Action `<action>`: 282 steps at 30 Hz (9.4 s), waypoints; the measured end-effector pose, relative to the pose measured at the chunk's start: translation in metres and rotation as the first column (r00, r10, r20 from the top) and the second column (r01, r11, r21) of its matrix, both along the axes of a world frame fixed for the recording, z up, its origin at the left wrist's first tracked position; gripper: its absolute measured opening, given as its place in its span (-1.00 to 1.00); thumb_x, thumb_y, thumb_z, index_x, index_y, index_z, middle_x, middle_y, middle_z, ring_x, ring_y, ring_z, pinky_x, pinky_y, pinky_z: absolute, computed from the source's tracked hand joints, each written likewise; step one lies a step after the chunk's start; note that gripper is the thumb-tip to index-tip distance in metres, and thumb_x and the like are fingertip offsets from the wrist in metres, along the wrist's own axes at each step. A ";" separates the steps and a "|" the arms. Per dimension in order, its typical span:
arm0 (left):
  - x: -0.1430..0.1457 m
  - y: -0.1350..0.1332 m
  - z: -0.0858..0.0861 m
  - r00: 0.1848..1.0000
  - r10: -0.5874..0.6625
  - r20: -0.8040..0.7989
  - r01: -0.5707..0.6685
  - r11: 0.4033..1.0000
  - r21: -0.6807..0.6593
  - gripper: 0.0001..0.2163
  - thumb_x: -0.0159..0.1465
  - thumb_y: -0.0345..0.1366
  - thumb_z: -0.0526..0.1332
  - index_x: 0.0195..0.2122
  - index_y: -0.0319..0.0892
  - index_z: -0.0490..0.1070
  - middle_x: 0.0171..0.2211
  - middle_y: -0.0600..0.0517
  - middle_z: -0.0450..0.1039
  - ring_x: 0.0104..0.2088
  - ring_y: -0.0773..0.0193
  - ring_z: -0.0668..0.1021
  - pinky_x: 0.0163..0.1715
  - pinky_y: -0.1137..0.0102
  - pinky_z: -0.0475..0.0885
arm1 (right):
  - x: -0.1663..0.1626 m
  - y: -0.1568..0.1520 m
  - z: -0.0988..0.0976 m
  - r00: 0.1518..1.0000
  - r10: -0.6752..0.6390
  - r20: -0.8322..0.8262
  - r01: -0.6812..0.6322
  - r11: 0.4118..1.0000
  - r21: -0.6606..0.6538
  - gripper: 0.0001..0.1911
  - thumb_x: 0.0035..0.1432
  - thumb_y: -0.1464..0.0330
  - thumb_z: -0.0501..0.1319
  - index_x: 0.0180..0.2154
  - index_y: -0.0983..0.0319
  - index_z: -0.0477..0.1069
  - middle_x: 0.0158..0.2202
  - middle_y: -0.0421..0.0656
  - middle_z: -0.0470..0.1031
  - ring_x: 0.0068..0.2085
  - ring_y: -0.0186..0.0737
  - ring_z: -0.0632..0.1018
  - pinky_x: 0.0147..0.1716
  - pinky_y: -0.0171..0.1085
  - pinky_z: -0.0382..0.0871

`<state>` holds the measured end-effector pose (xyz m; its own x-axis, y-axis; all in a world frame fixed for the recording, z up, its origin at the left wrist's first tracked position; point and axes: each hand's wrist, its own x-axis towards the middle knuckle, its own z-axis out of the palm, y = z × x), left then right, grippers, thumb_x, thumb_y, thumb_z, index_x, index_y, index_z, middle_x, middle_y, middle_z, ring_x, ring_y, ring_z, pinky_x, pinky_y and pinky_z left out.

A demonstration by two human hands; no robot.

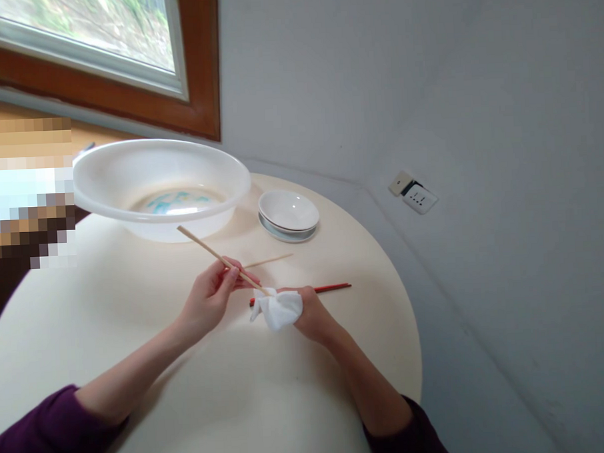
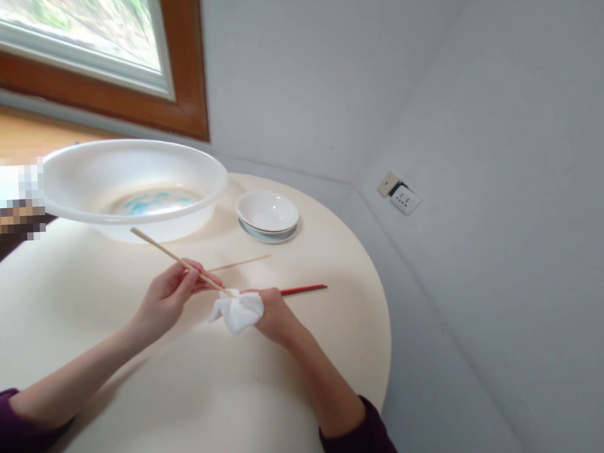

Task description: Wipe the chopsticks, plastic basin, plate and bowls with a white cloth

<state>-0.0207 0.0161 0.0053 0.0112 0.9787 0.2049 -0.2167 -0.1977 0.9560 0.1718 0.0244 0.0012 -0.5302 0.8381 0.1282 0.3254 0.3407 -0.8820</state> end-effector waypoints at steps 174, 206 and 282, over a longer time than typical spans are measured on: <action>0.010 -0.004 -0.005 0.931 -0.161 -0.329 0.155 0.987 -0.044 -0.80 0.12 -0.17 0.14 -0.45 -0.21 0.43 -0.52 0.00 0.53 -0.49 0.29 0.50 -0.46 0.43 0.35 | -0.027 0.000 -0.013 0.870 -0.213 -0.444 0.157 0.975 -0.160 -0.84 -0.17 0.35 0.31 -0.41 0.20 0.49 -0.45 -0.19 0.52 -0.44 -0.22 0.51 -0.43 -0.26 0.44; -0.021 0.023 -0.008 0.960 0.264 0.093 -0.239 0.945 -0.222 -0.75 -0.06 -0.14 0.34 -0.52 -0.24 0.43 -0.61 0.10 0.36 -0.53 0.42 0.37 -0.43 0.48 0.30 | 0.031 0.033 -0.014 0.793 -0.435 -0.426 0.448 0.891 -0.076 -0.83 -0.10 0.25 0.27 -0.51 0.23 0.44 -0.58 -0.20 0.49 -0.55 -0.28 0.48 -0.56 -0.32 0.37; -0.001 -0.007 -0.001 0.728 -0.660 -0.185 0.534 0.715 -0.451 -0.58 0.18 0.09 0.03 -0.61 -0.16 0.14 -0.80 0.23 0.00 -0.74 0.50 0.04 -0.70 0.46 -0.10 | 0.013 0.015 -0.019 0.847 -0.297 -0.441 0.170 0.937 -0.306 -0.73 -0.23 0.33 0.40 -0.37 0.22 0.51 -0.40 -0.16 0.55 -0.38 -0.24 0.50 -0.28 -0.27 0.38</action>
